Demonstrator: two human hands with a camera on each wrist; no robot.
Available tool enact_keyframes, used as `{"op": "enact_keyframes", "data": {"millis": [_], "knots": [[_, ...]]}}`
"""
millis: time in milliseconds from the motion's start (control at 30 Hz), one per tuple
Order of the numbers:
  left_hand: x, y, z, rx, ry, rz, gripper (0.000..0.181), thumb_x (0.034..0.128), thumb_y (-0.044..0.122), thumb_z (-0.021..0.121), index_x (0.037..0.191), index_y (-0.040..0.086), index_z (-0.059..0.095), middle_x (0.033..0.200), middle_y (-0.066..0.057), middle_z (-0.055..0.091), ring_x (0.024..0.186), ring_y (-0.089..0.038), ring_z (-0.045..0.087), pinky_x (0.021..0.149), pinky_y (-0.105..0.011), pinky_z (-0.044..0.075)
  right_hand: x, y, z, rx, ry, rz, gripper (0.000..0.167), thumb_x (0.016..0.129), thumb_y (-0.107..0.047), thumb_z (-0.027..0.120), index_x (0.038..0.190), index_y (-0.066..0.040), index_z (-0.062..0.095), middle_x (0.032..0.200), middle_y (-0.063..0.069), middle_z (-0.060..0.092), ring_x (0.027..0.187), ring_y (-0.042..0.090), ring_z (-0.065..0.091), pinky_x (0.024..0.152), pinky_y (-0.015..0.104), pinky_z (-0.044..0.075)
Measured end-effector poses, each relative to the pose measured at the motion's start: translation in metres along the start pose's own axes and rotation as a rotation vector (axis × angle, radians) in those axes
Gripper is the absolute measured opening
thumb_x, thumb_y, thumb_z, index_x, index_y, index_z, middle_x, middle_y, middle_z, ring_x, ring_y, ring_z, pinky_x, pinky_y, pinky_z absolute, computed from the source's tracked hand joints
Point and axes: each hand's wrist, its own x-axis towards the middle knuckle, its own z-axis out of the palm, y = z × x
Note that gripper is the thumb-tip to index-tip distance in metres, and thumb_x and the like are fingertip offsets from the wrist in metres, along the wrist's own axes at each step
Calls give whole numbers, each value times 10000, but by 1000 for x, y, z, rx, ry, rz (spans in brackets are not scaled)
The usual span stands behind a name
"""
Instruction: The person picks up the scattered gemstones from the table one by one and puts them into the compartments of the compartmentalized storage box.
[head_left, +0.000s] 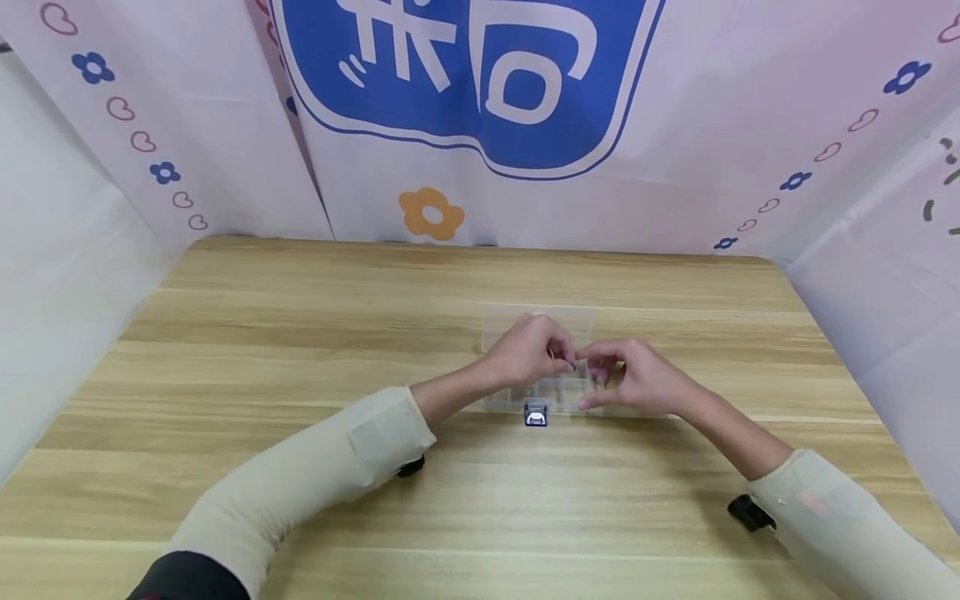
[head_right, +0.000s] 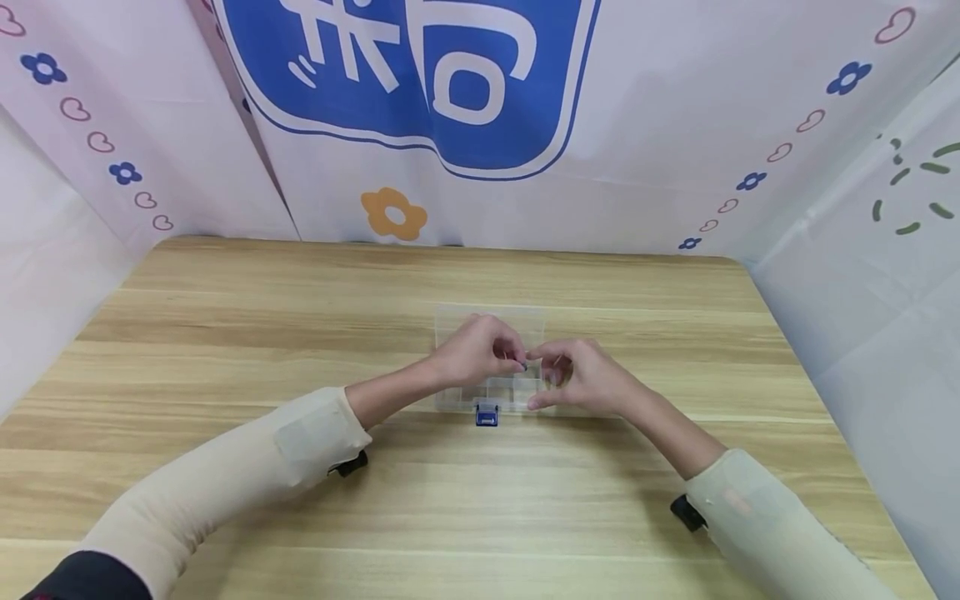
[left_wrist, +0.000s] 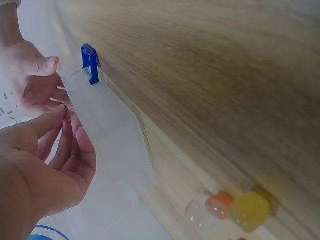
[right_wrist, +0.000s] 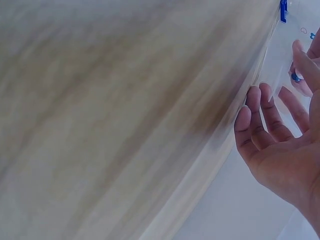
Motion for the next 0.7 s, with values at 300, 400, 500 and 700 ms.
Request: {"op": "enact_keyframes", "data": {"millis": [300, 400, 500, 700], "knots": [[2, 1, 2, 30, -5, -19, 68, 903, -52, 757, 884, 9, 779, 892, -84, 770, 774, -127, 666, 707, -172, 534, 0, 0, 0, 3, -5, -9, 569, 743, -188, 952, 1217, 19, 715, 856, 34, 657, 778, 200, 589, 677, 272, 521], [2, 1, 2, 49, -9, -24, 66, 907, -42, 756, 895, 16, 783, 901, -82, 770, 786, -126, 665, 714, -174, 532, 0, 0, 0, 1, -6, -8, 557, 747, -186, 950, 1210, 17, 717, 846, 29, 652, 773, 194, 589, 674, 269, 518], [3, 1, 3, 62, -13, -24, 59, 909, -34, 758, 909, 17, 788, 906, -80, 771, 795, -134, 667, 722, -181, 531, 1, -1, 0, 2, -8, -4, 543, 751, -181, 948, 1204, 12, 720, 832, 30, 645, 766, 194, 587, 665, 269, 510], [3, 0, 3, 48, -13, -13, 62, 904, -44, 758, 928, 2, 791, 925, -85, 775, 801, -132, 670, 734, -175, 535, 0, 0, 0, 9, -10, -1, 538, 757, -190, 946, 1204, 8, 721, 831, 39, 639, 765, 210, 585, 654, 268, 495]]}}
